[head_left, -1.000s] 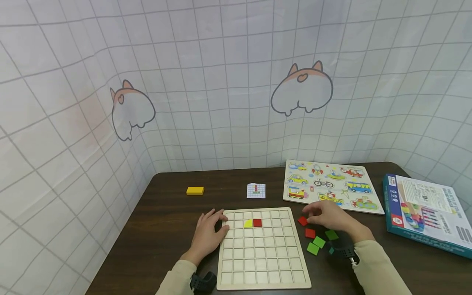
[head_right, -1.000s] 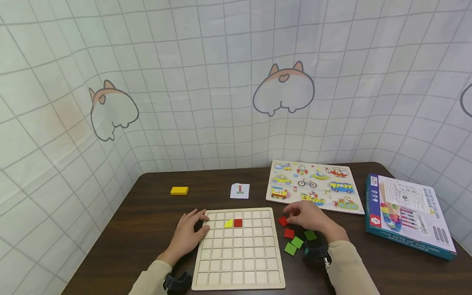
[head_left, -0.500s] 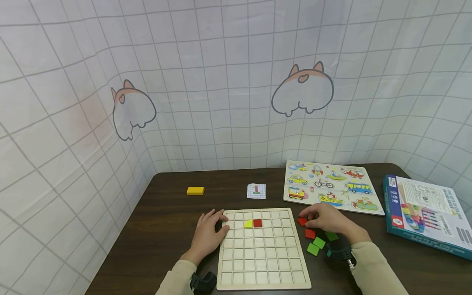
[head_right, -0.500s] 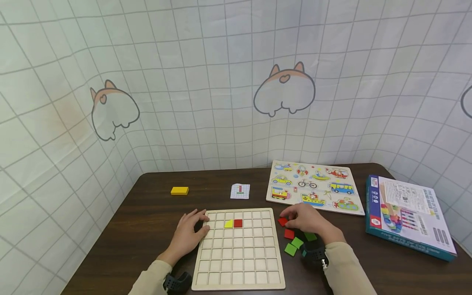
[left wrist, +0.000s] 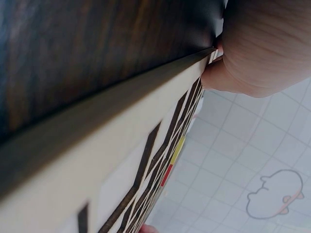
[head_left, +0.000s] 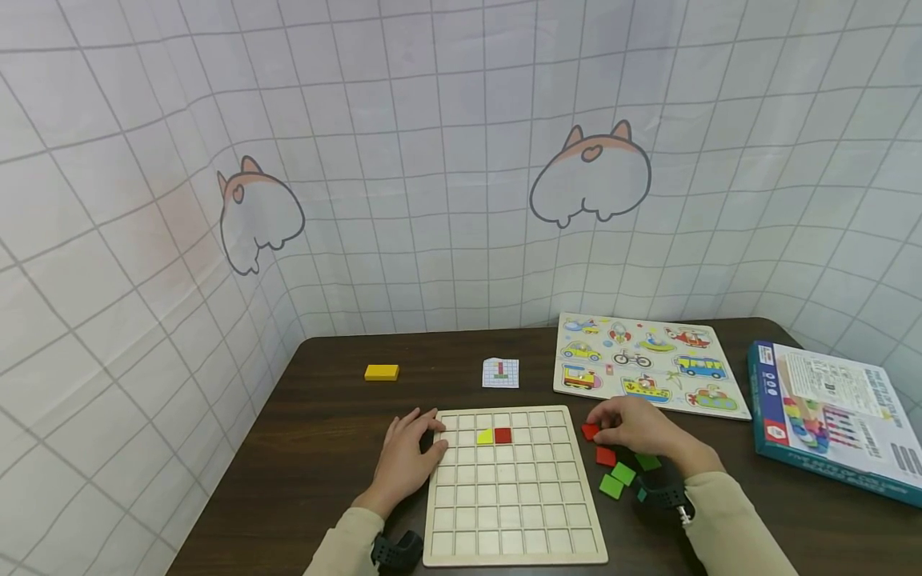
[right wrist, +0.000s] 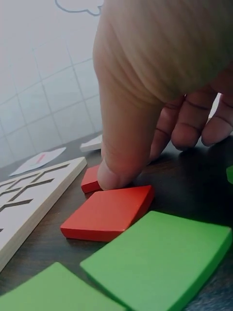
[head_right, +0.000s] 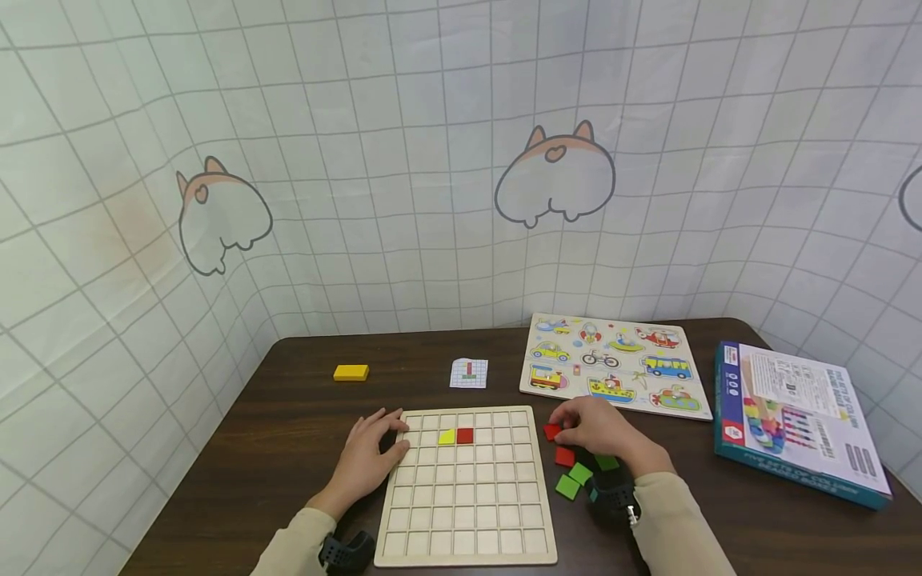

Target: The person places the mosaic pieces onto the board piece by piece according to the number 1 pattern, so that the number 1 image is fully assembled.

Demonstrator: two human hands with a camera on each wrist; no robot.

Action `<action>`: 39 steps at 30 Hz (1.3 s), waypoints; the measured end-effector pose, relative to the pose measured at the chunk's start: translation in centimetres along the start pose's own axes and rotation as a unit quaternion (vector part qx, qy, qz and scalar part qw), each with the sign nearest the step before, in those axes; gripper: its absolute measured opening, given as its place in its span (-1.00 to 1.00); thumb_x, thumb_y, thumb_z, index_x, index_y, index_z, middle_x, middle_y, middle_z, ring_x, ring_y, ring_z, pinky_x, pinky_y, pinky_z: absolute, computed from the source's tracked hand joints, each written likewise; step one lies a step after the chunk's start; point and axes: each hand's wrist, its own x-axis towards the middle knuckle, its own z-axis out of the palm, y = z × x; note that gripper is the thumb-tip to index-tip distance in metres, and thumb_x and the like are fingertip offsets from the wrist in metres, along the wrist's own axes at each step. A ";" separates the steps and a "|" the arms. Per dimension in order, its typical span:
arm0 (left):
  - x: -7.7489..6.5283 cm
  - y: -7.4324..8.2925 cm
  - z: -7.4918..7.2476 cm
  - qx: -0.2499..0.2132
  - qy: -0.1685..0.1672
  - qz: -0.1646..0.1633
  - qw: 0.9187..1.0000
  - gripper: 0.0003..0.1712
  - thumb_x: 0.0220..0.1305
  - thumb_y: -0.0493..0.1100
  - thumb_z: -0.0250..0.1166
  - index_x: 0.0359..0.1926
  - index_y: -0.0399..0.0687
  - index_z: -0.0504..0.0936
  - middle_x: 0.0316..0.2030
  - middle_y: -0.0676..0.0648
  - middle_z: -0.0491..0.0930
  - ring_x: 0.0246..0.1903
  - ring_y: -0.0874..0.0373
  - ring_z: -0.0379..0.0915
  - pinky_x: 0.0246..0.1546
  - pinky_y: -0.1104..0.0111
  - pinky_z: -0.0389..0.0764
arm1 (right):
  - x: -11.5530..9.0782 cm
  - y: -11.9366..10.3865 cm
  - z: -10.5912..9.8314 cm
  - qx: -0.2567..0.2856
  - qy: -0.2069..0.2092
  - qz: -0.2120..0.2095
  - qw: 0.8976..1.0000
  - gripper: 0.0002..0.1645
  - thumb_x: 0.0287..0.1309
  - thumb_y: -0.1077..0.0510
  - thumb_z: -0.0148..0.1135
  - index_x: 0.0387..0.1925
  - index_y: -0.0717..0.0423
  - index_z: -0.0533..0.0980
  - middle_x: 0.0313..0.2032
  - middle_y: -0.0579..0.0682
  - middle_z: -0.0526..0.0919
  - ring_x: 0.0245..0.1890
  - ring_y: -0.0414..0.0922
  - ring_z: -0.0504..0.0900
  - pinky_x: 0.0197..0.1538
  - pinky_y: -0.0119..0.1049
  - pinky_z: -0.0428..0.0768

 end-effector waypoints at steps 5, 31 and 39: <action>0.0 0.0 0.1 0.002 -0.001 -0.004 1.000 -0.84 0.30 -0.09 0.30 -0.10 0.10 0.63 0.32 -0.10 0.40 0.41 -0.12 0.10 0.45 -0.12 -0.15 | 0.0 -0.1 0.0 -0.003 -0.003 -0.005 1.000 -0.81 0.12 0.12 0.40 -0.20 -0.01 0.64 -0.41 -0.20 0.57 -0.38 -0.18 0.46 -0.32 -0.30 0.47; 0.1 0.1 0.0 0.007 0.002 -0.008 1.000 -0.83 0.30 -0.07 0.31 -0.10 0.10 0.64 0.32 -0.10 0.41 0.41 -0.12 0.10 0.44 -0.13 -0.14 | 1.2 -3.8 2.6 0.041 0.037 -0.055 0.997 -0.71 0.16 0.02 0.38 -0.10 0.01 0.65 -0.30 -0.18 0.64 -0.52 -0.25 0.44 -0.48 -0.39 0.47; 0.1 0.1 0.0 0.010 0.000 -0.010 1.000 -0.83 0.29 -0.07 0.31 -0.11 0.10 0.64 0.32 -0.10 0.41 0.42 -0.12 0.09 0.45 -0.12 -0.15 | 1.3 -5.0 3.7 0.104 0.023 -0.078 0.991 -0.70 0.22 0.05 0.31 -0.04 0.03 0.62 -0.18 -0.08 0.65 -0.50 -0.23 0.46 -0.50 -0.37 0.44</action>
